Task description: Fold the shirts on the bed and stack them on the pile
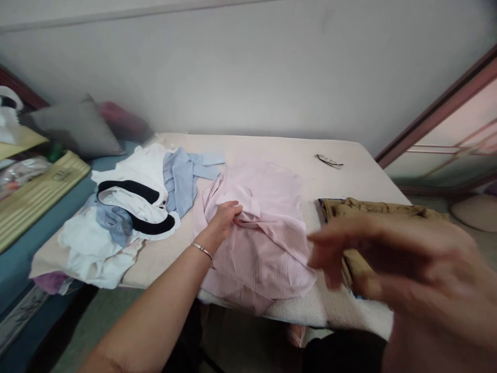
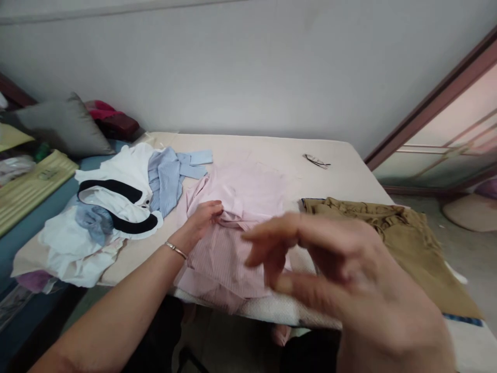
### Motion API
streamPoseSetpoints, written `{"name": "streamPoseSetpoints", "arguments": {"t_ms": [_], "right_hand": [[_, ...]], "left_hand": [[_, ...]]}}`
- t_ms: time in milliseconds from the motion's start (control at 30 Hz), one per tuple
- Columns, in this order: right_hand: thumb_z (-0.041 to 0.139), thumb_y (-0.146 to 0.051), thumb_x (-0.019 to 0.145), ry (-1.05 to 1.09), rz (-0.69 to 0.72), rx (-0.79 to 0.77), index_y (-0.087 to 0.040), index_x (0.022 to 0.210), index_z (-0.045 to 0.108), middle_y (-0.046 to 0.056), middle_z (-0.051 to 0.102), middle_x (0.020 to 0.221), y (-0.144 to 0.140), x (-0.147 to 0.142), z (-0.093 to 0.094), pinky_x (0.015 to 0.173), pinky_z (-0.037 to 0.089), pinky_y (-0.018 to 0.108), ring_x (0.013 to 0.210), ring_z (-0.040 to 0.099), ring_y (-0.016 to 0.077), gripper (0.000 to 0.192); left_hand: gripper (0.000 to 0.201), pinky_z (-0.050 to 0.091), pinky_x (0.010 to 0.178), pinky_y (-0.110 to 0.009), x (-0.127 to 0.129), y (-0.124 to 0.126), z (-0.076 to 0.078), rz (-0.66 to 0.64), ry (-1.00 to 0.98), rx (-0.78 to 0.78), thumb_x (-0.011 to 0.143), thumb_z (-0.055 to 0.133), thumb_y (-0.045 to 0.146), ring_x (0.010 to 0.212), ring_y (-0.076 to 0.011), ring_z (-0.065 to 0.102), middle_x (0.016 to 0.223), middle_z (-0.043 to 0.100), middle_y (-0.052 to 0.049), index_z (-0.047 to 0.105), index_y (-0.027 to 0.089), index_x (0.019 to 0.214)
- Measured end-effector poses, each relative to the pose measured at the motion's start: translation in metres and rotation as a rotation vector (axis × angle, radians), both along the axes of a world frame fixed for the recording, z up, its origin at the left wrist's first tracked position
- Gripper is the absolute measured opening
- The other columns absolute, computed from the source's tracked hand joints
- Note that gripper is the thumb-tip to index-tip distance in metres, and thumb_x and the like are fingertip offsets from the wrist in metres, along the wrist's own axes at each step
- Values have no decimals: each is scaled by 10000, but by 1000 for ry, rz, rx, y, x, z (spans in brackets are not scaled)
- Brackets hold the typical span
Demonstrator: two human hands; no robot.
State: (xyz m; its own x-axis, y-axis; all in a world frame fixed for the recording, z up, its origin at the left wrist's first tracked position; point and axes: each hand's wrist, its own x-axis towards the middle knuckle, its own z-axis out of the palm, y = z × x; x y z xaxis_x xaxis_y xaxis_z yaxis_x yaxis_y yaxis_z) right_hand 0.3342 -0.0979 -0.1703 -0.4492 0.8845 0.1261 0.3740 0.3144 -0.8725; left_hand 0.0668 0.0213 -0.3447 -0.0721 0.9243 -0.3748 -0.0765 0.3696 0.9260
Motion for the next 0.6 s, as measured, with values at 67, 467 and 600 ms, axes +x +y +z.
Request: {"name": "streamPoseSetpoints", "arguments": {"t_ms": [67, 467, 600], "right_hand": [[696, -473, 877, 31, -76, -28, -304, 1121, 707, 61, 718, 961, 23, 1, -7, 665, 550, 335, 790, 678, 207, 297], [615, -415, 882, -479, -170, -32, -220, 846, 648, 20, 693, 775, 79, -15, -103, 613, 429, 272, 694, 620, 165, 200], [728, -426, 776, -839, -109, -7, -204, 909, 683, 79, 728, 922, 72, -41, -128, 671, 448, 302, 830, 672, 233, 262]], "left_hand": [[481, 518, 756, -265, -9, 5, 17, 27, -38, 104, 785, 693, 256, 849, -148, 653, 984, 667, -74, 584, 141, 1239], [437, 540, 655, -274, -54, -5, 42, 302, 243, 75, 798, 703, 337, 851, -202, 704, 1038, 709, -139, 568, 142, 1165], [287, 541, 667, -300, -13, -27, 28, -172, 80, -196, 778, 716, 374, 736, -212, 721, 834, 736, -126, 613, 120, 865]]}}
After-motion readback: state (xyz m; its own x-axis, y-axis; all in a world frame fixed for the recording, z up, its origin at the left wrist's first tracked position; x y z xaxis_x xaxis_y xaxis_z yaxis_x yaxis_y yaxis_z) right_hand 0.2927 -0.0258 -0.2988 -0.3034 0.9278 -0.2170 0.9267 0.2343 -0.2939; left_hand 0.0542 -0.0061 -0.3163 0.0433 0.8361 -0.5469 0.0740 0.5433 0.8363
